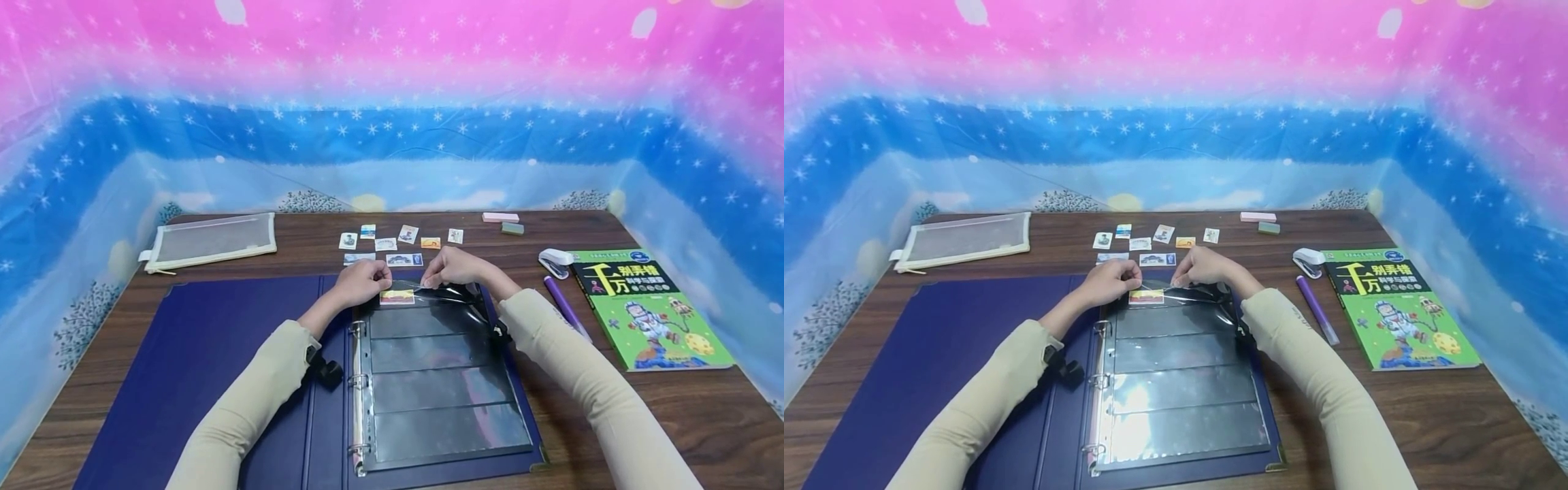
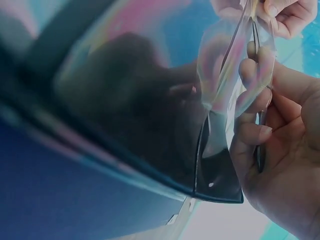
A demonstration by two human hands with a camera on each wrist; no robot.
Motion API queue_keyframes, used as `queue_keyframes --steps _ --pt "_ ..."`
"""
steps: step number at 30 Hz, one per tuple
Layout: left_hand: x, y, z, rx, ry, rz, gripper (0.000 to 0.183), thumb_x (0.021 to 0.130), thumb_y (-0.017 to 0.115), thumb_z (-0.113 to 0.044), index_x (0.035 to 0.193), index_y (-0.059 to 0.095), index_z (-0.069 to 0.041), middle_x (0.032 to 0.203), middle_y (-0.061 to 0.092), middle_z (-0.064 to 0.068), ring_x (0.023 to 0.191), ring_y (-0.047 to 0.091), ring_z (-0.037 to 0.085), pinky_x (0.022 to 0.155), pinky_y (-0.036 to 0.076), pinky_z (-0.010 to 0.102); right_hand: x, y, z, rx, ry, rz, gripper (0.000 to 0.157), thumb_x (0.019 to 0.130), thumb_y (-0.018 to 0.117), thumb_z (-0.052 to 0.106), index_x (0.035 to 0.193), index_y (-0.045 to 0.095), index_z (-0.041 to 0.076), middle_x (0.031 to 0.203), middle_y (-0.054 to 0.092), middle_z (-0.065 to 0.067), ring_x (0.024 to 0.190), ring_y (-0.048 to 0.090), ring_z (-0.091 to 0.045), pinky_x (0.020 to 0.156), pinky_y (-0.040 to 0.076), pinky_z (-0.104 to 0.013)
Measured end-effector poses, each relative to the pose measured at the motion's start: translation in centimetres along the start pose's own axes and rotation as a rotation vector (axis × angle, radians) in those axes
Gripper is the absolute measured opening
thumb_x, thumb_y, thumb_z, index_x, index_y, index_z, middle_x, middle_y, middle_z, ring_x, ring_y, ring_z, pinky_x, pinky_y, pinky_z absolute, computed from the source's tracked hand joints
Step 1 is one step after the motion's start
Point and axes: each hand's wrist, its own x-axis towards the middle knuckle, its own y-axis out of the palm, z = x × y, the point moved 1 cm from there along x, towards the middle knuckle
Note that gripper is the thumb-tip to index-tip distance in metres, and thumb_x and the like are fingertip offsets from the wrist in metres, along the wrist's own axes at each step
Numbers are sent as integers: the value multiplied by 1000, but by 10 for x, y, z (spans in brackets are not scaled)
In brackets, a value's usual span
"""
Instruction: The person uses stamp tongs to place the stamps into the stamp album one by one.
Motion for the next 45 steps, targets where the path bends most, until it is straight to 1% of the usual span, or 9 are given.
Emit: queue_keyframes --steps 6,10,16,19,24,31,37,45 --pt "-1 1 2 -20 39 2 10 90 55 -17 85 62 -13 73 60 0 60 48 11 61 37 23 0 2 2 -7 3 17 18 86 65 14 99 73 3 97 72 -15 77 67 -14 70 52 -28" --pt "-1 0 1 -30 59 13 7 90 58 -16 86 62 -12 73 61 1 60 48 11 61 37 23 1 1 2 -14 3 30 19 87 65 13 100 72 3 97 72 -15 75 66 -12 68 51 -26" --pt "1 0 0 -59 50 21 7 89 61 -19 89 63 -12 79 63 2 64 50 11 65 39 24 2 -1 2 -7 11 25 18 86 65 12 100 73 3 92 72 -14 68 60 -8 63 47 -24" --pt "2 1 1 -51 38 21 7 88 62 -19 89 63 -12 79 63 2 64 50 10 65 39 23 5 0 1 -7 4 26 18 86 65 12 99 73 3 91 72 -13 66 58 -8 62 46 -23" --pt "0 0 2 -41 33 16 7 88 62 -20 88 64 -13 77 62 1 63 50 10 64 38 23 7 1 1 -4 5 24 18 86 65 12 99 73 3 92 73 -13 67 59 -8 62 47 -23" --pt "-2 -1 2 -50 34 15 7 88 62 -20 88 63 -13 78 62 1 64 50 11 65 38 23 9 3 1 14 -7 41 18 87 64 11 100 73 2 92 72 -15 69 60 -9 63 47 -24" --pt "-1 0 2 -57 35 11 7 88 63 -20 88 63 -13 77 62 1 63 50 11 64 38 23 10 2 0 20 -14 51 18 88 62 10 101 72 1 95 72 -15 69 59 -9 64 46 -24" --pt "-1 -1 2 -55 28 12 8 88 63 -21 88 64 -13 78 63 1 63 50 11 64 38 24 11 4 0 23 -22 56 19 88 61 9 102 72 1 104 70 -17 67 57 -10 62 44 -24"
